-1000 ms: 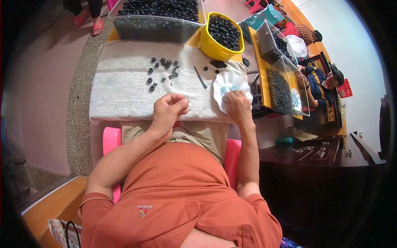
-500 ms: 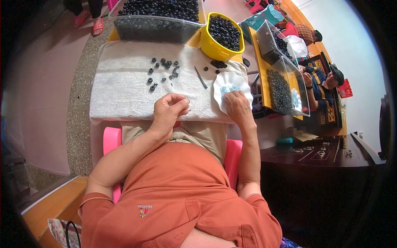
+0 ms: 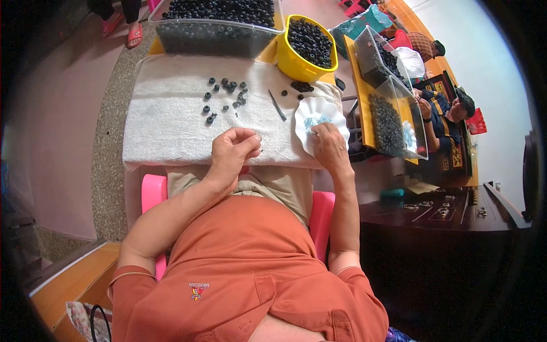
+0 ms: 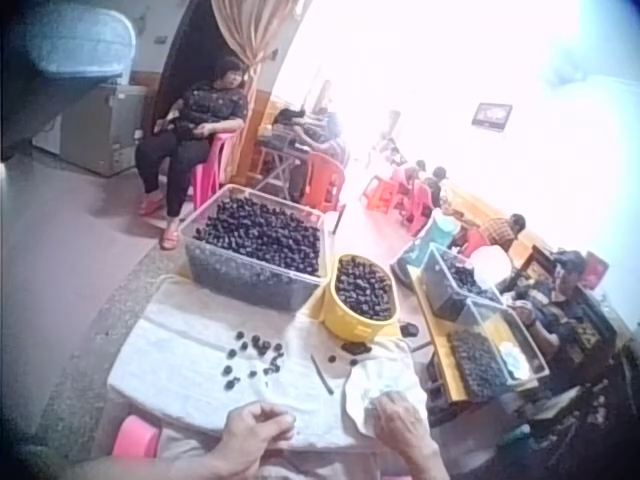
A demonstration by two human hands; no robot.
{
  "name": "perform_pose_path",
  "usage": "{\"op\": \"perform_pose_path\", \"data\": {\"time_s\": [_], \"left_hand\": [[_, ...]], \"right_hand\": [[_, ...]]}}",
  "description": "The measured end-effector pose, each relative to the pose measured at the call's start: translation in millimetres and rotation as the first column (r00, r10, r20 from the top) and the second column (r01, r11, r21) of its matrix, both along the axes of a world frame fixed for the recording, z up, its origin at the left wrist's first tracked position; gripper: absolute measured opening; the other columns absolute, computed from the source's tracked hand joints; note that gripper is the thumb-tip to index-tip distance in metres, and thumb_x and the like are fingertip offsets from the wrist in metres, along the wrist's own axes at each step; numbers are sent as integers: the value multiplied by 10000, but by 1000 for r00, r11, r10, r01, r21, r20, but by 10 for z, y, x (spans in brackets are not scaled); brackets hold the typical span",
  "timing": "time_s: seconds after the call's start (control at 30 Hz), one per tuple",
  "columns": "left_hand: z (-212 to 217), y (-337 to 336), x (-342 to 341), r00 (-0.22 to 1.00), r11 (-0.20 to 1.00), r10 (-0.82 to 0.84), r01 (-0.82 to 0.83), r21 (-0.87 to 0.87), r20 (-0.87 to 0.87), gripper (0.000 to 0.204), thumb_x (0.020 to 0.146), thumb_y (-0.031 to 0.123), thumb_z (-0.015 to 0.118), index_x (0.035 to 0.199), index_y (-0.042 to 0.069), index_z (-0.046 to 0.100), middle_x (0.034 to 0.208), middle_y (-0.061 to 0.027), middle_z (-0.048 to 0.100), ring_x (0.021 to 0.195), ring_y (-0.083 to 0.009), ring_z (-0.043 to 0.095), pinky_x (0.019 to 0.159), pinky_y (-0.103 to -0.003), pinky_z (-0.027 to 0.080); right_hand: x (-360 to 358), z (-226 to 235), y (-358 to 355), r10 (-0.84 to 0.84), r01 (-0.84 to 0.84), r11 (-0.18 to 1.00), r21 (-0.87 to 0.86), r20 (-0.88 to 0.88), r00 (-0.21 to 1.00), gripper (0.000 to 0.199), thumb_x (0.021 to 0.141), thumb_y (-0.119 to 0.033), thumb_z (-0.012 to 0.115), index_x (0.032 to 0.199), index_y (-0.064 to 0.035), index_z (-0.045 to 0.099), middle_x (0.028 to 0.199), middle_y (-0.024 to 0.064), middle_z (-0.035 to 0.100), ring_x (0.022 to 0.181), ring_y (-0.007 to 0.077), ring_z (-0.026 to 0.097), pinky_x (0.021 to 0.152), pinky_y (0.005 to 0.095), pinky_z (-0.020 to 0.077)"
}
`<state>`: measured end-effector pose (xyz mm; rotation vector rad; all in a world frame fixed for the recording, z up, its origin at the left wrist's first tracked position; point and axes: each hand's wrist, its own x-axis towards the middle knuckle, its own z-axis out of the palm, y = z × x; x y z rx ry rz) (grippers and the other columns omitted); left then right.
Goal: The recorder is inspecting and sorting small black beads using a metal probe and their hands.
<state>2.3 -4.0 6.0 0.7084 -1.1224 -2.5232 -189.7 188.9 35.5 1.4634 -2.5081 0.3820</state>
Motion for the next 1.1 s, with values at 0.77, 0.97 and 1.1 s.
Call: {"op": "perform_pose_path", "data": {"time_s": [0.77, 0.97, 1.1], "left_hand": [[-10, 5, -6, 1000, 1000, -3, 3, -3, -20, 92, 884, 81, 697, 948, 58, 636, 844, -20, 646, 744, -91, 626, 683, -218, 546], [-9, 23, -9, 999, 1000, -5, 4, -21, -43, 112, 889, 73, 686, 984, 40, 638, 846, -30, 644, 744, -93, 624, 691, -222, 545], [-22, 21, -5, 998, 999, -28, 27, -35, -55, 119, 896, 71, 672, 1001, 27, 638, 846, -34, 643, 739, -95, 623, 692, -223, 542]], "right_hand": [[1, 13, 16, 88, -36, 955, -294, 167, 982, 100, 838, -14, 665, 935, 1, 646, 867, 168, 661, 778, 332, 658, 679, 380, 517], [91, 51, -27, 77, 0, 943, -334, 218, 973, 129, 817, -64, 720, 904, -6, 644, 842, 150, 656, 718, 296, 649, 638, 366, 516], [235, 137, -115, 143, -45, 914, -402, 218, 965, 125, 807, -12, 726, 909, 7, 657, 837, 119, 670, 727, 191, 660, 656, 286, 522]]}}
